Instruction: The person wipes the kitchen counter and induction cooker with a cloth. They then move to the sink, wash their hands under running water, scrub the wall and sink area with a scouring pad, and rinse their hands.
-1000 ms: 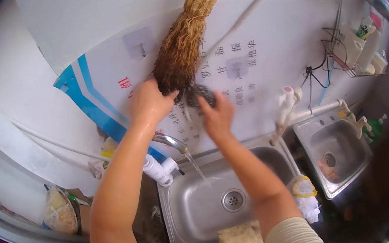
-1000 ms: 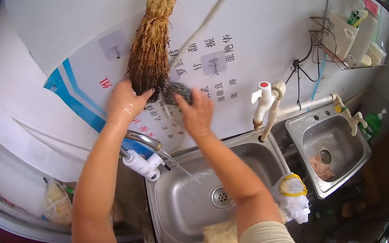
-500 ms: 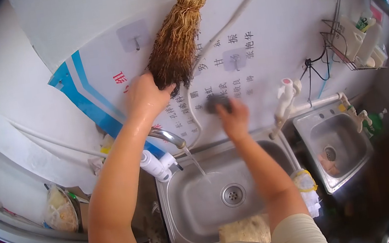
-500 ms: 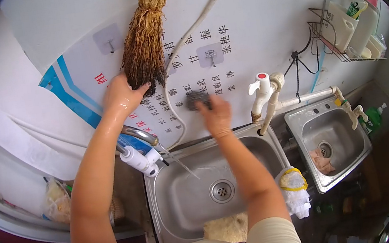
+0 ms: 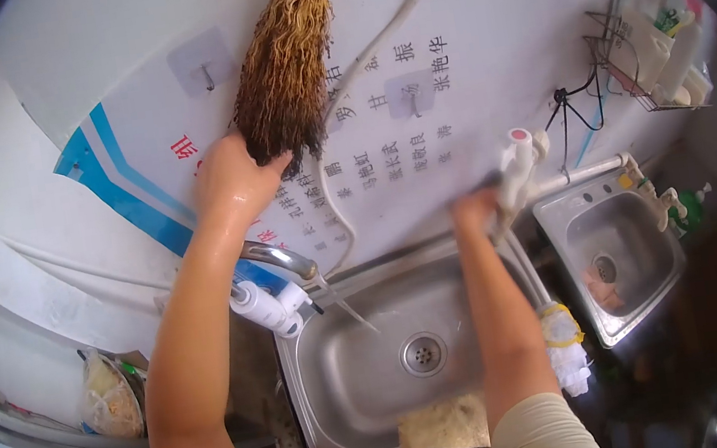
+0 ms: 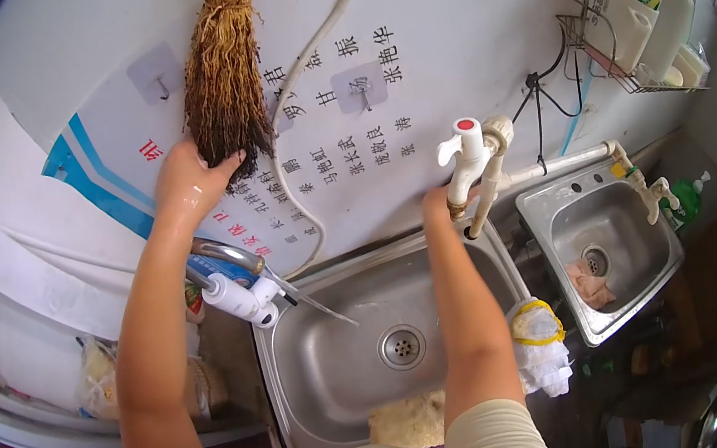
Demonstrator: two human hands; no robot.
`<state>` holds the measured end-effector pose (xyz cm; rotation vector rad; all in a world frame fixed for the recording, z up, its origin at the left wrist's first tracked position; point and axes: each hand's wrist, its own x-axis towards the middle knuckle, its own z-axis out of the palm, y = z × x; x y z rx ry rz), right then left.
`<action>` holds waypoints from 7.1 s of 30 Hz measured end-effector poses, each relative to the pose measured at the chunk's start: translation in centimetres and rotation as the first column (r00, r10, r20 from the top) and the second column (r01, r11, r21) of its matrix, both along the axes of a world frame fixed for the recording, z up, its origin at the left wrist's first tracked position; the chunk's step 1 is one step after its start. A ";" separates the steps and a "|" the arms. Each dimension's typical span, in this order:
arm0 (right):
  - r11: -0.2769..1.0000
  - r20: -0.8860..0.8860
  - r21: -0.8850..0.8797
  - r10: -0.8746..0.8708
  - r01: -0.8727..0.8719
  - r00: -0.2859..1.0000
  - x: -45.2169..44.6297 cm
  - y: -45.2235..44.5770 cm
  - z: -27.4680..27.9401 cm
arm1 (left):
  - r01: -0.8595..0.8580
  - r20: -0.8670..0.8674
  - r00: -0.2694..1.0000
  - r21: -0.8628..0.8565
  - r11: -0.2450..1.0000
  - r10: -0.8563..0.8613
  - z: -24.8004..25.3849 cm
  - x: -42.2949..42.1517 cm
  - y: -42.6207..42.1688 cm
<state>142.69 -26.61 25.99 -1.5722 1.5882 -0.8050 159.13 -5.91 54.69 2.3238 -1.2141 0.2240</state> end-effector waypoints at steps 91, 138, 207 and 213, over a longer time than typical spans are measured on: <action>0.548 0.944 0.226 0.082 -0.805 0.321 3.2 20.3 -2.7 | -0.347 -0.850 -0.031 -0.484 0.803 -0.526 -25.1 -4.9 8.6; -0.390 -0.876 -0.426 -0.045 -0.816 0.479 9.6 12.1 -3.1 | -0.154 -0.594 0.778 0.134 0.979 0.204 -31.2 -3.3 2.8; 0.055 -0.835 -0.389 0.400 -0.920 0.377 2.8 10.5 3.9 | -0.076 -0.338 0.938 -0.433 0.898 -0.083 -36.4 -6.1 5.0; 0.548 -0.048 -0.040 0.834 -0.836 0.549 -3.3 15.0 -3.9 | -0.484 -0.977 0.128 -0.213 0.849 -0.172 -36.6 -9.2 6.3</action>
